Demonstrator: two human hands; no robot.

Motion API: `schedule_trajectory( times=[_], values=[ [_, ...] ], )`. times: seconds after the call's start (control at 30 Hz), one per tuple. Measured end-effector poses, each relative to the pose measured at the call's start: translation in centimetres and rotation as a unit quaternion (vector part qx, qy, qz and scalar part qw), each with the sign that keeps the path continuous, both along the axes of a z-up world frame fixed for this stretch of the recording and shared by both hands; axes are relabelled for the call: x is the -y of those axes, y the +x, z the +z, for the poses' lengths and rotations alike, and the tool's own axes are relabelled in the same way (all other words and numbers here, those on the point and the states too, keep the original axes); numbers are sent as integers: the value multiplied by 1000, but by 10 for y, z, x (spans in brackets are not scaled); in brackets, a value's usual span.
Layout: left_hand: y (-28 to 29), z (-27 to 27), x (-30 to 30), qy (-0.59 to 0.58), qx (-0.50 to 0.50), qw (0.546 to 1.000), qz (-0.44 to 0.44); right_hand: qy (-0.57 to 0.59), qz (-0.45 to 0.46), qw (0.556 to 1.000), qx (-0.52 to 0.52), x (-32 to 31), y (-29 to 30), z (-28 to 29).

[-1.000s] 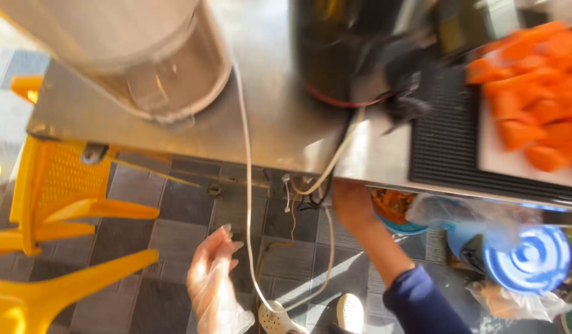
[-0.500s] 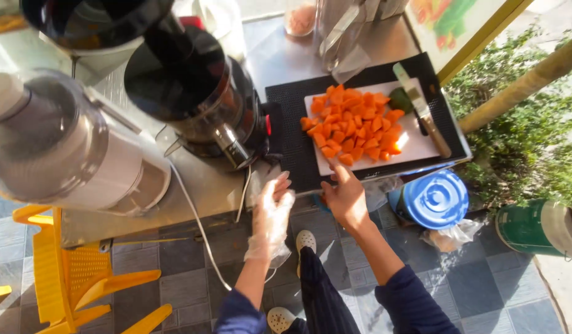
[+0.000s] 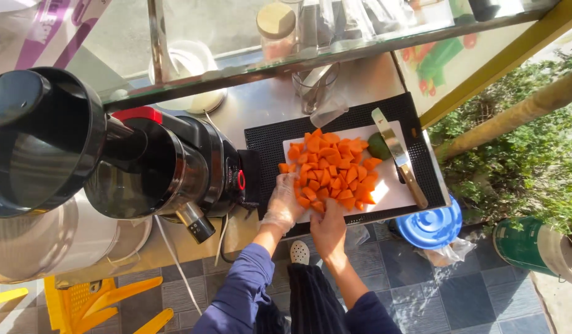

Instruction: Chopping carrots and feeding them into a juicer to make fresh juice.

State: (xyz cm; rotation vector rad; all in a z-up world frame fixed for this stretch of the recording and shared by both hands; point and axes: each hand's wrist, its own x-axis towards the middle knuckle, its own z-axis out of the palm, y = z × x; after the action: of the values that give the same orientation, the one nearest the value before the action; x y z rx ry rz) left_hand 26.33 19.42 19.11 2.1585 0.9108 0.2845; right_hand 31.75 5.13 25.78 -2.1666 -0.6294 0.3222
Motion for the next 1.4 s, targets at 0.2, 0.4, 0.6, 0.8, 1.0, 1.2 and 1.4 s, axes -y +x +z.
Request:
schedule_trajectory(
  times=[0.2,0.4,0.6,0.8,1.0,1.2,1.4],
  values=[
    [-3,56,10,-126,-57,990,20,-7,22,1000,9,-21,-6,-18],
    [-13,16,0,-151,-15,988,14,71,93,990,-78,-47,11,0],
    [-31,45,-9,-434,123,892,5,20,86,965,-247,-40,14,16],
    [-49,150,4,-509,326,795,-56,-34,282,959,5,-30,2,217],
    [-159,329,-11,-564,409,717,-29,15,402,904,145,-60,-80,342],
    [-314,374,-66,-576,515,624,112,116,518,834,150,-159,-198,375],
    [-453,340,-127,-560,630,495,211,122,640,757,-42,-269,-325,343]
  ],
)
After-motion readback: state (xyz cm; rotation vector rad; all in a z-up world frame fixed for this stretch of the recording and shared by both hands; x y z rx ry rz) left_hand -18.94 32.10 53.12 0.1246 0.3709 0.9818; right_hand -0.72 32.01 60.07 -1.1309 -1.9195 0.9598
